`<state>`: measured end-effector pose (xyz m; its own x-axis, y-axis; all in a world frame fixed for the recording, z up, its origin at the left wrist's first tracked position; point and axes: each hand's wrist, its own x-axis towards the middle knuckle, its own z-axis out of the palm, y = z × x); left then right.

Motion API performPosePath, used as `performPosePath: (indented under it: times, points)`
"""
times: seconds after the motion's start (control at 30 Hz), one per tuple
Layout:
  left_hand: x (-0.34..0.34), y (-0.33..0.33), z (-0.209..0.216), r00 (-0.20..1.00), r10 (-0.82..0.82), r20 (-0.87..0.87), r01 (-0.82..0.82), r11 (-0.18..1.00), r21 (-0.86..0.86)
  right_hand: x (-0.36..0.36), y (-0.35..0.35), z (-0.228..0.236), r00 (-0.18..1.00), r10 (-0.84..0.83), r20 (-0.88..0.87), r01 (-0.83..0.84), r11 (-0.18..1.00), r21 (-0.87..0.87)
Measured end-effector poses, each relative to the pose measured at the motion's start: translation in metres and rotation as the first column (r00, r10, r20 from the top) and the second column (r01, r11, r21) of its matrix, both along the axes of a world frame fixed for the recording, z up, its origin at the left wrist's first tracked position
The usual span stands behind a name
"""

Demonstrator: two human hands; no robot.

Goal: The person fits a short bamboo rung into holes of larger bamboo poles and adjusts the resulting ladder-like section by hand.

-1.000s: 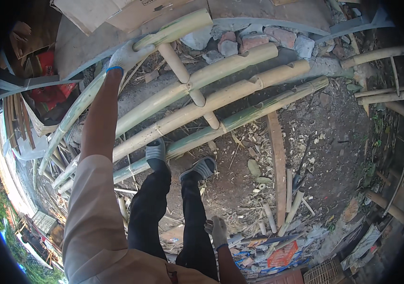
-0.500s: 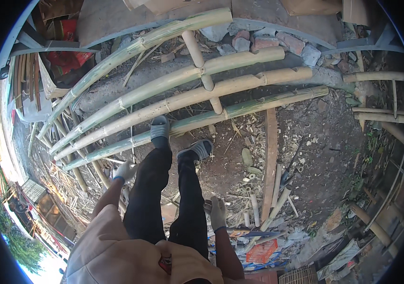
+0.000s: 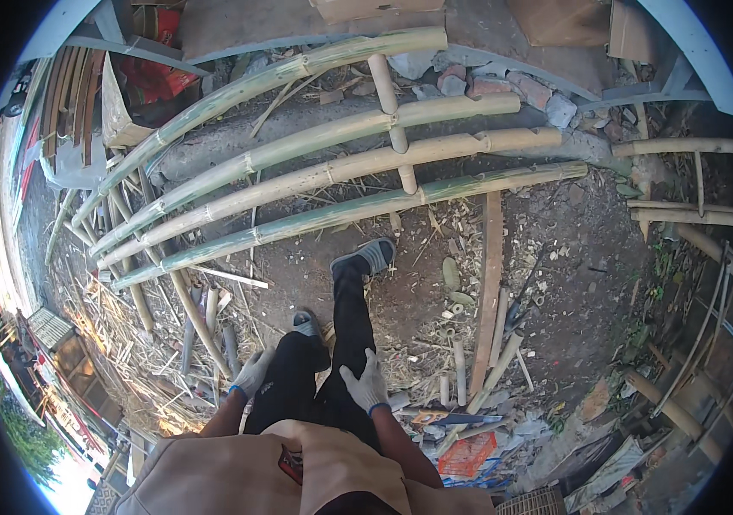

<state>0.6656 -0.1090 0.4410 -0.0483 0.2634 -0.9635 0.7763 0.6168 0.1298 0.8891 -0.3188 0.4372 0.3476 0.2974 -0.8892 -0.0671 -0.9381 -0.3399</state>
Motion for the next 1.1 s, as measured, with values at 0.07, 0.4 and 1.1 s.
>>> performPosePath:
  times: [0.07,0.4,1.1]
  points:
    - [0.024,-0.006,0.015,0.871,-0.489,-0.049,0.484,0.871,-0.083,-0.010,-0.006,-0.006,1.000,0.000,0.022,0.000,1.000,0.000]
    - [-0.063,-0.071,-0.021,0.867,-0.440,-0.235,0.392,0.892,-0.225,-0.058,-0.008,0.045,0.900,0.222,0.375,-0.184,0.973,-0.136]
    - [-0.063,-0.248,0.015,0.825,0.003,-0.565,0.048,0.996,0.075,-0.043,-0.152,-0.021,0.765,0.528,0.369,-0.420,0.843,-0.336]
